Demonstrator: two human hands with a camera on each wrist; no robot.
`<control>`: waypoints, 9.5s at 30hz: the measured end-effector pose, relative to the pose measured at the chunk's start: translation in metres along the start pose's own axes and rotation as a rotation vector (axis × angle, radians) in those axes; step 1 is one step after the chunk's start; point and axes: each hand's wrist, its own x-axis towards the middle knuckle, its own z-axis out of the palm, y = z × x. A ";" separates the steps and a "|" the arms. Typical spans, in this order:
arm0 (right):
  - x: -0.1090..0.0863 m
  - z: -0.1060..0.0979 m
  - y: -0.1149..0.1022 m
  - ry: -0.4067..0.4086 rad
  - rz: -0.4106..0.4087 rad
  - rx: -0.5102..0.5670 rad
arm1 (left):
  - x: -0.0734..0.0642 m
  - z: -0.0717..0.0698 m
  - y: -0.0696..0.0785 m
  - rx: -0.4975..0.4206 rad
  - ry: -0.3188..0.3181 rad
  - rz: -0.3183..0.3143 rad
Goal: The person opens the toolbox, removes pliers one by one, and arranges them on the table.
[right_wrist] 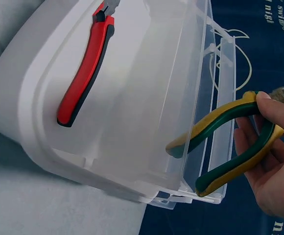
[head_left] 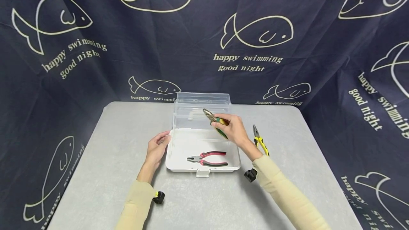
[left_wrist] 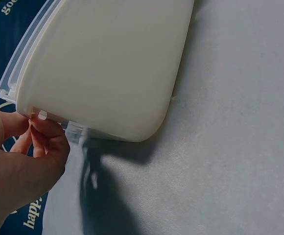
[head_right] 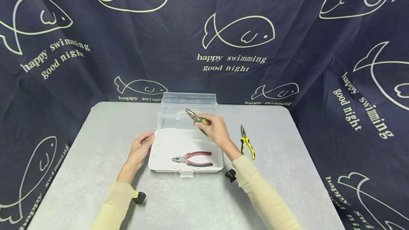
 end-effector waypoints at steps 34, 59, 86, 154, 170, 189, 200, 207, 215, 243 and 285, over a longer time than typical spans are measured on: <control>-0.020 -0.051 -0.015 0.124 0.197 0.199 | 0.001 0.000 0.000 -0.014 -0.015 0.007; -0.036 -0.072 0.042 0.211 0.282 0.407 | 0.000 0.000 0.003 -0.040 -0.021 -0.011; -0.056 -0.093 0.073 0.230 0.345 0.420 | -0.001 0.000 0.002 -0.014 -0.012 -0.011; -0.081 -0.130 0.154 0.318 0.532 0.328 | -0.002 0.001 0.000 0.003 -0.006 0.022; -0.082 -0.130 0.172 0.278 0.624 0.215 | -0.002 0.002 0.001 -0.021 -0.005 0.018; -0.079 -0.124 0.181 0.286 0.676 0.208 | -0.002 0.002 0.001 -0.015 0.005 0.031; -0.077 -0.119 0.183 0.279 0.701 0.140 | -0.002 0.002 0.000 -0.022 0.005 0.040; -0.076 -0.117 0.191 0.273 0.726 0.077 | -0.002 0.002 0.000 -0.023 -0.001 0.039; -0.076 -0.117 0.193 0.254 0.730 0.036 | -0.003 0.000 0.001 0.003 -0.015 0.007; -0.089 -0.125 0.184 0.159 0.553 -0.351 | -0.002 -0.001 0.000 -0.018 -0.008 0.004; -0.100 -0.113 0.137 0.233 0.418 -0.167 | 0.004 0.000 0.012 0.067 -0.032 -0.074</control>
